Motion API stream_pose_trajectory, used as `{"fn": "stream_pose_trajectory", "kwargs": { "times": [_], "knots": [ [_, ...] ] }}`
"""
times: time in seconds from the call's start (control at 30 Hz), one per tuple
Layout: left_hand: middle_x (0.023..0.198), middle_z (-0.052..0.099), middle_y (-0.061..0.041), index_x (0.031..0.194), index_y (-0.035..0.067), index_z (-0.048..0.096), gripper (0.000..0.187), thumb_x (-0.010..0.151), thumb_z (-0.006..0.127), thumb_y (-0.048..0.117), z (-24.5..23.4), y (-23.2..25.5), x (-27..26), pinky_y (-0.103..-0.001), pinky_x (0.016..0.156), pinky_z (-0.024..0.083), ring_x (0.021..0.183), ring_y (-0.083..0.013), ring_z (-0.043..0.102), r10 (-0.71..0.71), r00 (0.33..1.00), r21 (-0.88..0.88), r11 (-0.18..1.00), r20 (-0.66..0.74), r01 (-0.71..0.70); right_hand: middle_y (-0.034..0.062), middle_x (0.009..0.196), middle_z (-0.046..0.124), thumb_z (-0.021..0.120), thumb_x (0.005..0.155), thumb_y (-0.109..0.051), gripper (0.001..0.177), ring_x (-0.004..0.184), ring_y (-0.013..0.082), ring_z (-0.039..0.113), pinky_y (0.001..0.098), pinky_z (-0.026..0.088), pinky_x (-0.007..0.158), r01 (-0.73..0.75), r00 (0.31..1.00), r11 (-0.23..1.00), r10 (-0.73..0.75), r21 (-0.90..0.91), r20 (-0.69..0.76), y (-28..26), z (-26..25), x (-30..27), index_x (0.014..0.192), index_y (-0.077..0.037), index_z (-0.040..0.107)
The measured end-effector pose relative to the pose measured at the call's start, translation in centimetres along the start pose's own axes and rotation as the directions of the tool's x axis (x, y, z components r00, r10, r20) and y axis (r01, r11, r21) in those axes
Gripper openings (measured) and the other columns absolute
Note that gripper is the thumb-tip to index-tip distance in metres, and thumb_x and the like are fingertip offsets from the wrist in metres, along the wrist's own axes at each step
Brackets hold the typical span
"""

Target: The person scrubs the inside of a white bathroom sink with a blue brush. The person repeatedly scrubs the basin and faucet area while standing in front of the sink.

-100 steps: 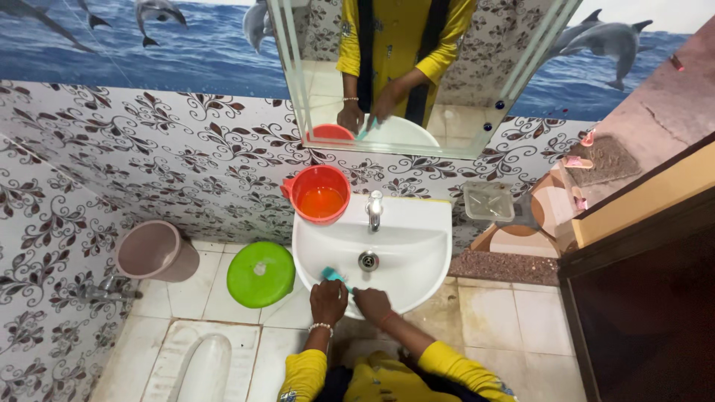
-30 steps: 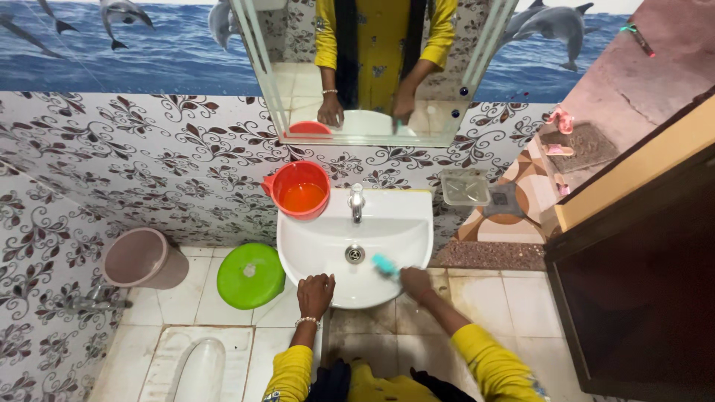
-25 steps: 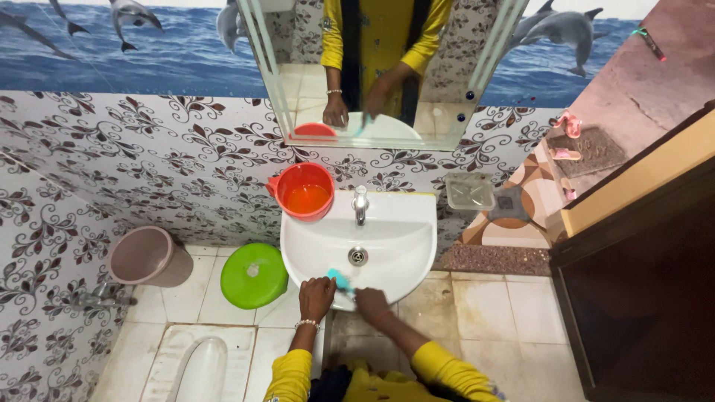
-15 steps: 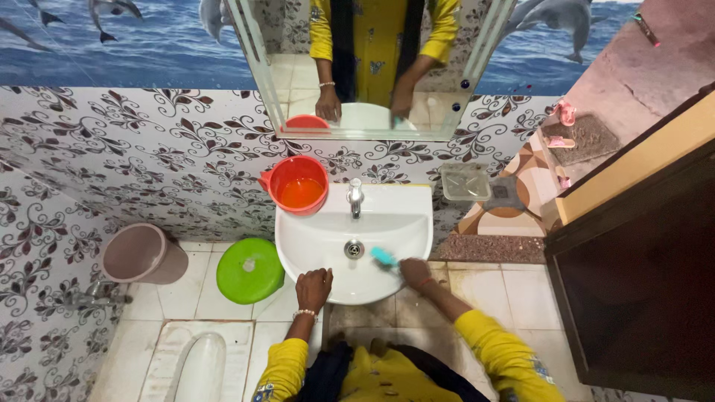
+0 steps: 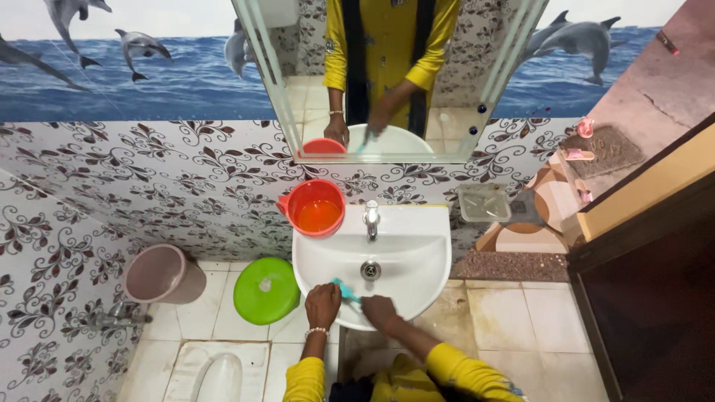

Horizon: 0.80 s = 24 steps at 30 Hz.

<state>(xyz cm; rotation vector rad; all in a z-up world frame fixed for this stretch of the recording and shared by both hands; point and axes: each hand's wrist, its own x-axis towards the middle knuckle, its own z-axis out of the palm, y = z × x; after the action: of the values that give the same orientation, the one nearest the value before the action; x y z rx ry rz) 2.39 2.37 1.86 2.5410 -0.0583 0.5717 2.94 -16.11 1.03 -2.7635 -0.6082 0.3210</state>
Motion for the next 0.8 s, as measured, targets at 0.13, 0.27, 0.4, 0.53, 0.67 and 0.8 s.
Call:
{"fn": "stream_pose_trajectory", "kwargs": {
  "times": [0.13,0.27,0.4,0.53,0.67,0.8],
  "knots": [
    [0.067,0.067,-0.008,0.069,0.009,0.067,0.028,0.09,0.069,0.027,0.2,0.0,-0.1,-0.045,0.072,0.051,0.072,-0.0304,0.064,-0.028,0.999,-0.012,1.0,-0.021,0.028,0.0146,0.077,0.071,0.06,0.097,-0.028,0.023,0.074,0.036,0.072,0.052,0.055,0.063,0.004,1.0,1.0,-0.004,0.02,0.002,-1.3,0.9,0.0,0.107,-0.009,0.067],
    [0.069,0.069,-0.007,0.069,0.01,0.068,0.027,0.09,0.068,0.028,1.0,0.2,-0.1,-0.045,0.072,0.051,0.072,-0.0303,0.065,-0.098,0.995,-0.018,0.995,-0.016,0.097,0.014,0.08,0.072,0.06,0.094,-0.025,0.018,0.077,0.0349,0.073,0.0508,0.056,0.065,0.025,1.0,0.985,-0.028,-0.17,-0.014,5.9,-2.5,-2.0,0.102,-0.01,0.068],
    [0.065,0.068,-0.007,0.068,0.01,0.068,0.029,0.09,0.068,0.029,0.8,0.3,0.1,-0.044,0.074,0.051,0.073,-0.029,0.065,-0.141,0.99,-0.008,0.99,0.028,0.141,0.0133,0.083,0.074,0.06,0.091,-0.021,0.015,0.079,0.0339,0.074,0.0496,0.057,0.067,-0.104,0.994,0.951,0.105,-0.29,-0.014,14.8,-8.3,-3.6,0.097,-0.012,0.07],
    [0.065,0.067,-0.006,0.07,0.011,0.07,0.024,0.088,0.069,0.027,0.8,0.4,-0.1,-0.044,0.074,0.051,0.072,-0.0289,0.065,-0.131,0.991,-0.012,0.991,-0.013,0.131,0.0125,0.085,0.075,0.06,0.087,-0.018,0.013,0.081,0.0325,0.075,0.048,0.059,0.068,-0.129,0.991,0.923,0.132,-0.363,-0.016,16.5,-8.1,-2.6,0.092,-0.012,0.071],
    [0.065,0.066,-0.006,0.071,0.01,0.069,0.025,0.089,0.07,0.026,0.9,0.3,-0.1,-0.044,0.074,0.05,0.073,-0.0284,0.065,-0.136,0.991,-0.021,0.99,0.01,0.136,0.014,0.091,0.073,0.057,0.095,-0.024,0.019,0.086,0.0343,0.071,0.0516,0.054,0.075,-0.044,0.996,0.986,0.056,-0.163,0.065,8.3,-1.9,0.9,0.093,-0.012,0.072],
    [0.068,0.067,-0.006,0.072,0.01,0.069,0.02,0.084,0.073,0.025,0.7,0.1,-0.4,-0.045,0.071,0.05,0.073,-0.03,0.064,-0.112,0.993,-0.094,0.99,-0.038,0.108,0.0141,0.087,0.073,0.054,0.1,-0.029,0.023,0.082,0.0357,0.071,0.0523,0.054,0.069,-0.027,0.999,0.999,0.025,0.038,0.032,0.6,1.3,2.9,0.105,-0.011,0.069]
  ]
}}
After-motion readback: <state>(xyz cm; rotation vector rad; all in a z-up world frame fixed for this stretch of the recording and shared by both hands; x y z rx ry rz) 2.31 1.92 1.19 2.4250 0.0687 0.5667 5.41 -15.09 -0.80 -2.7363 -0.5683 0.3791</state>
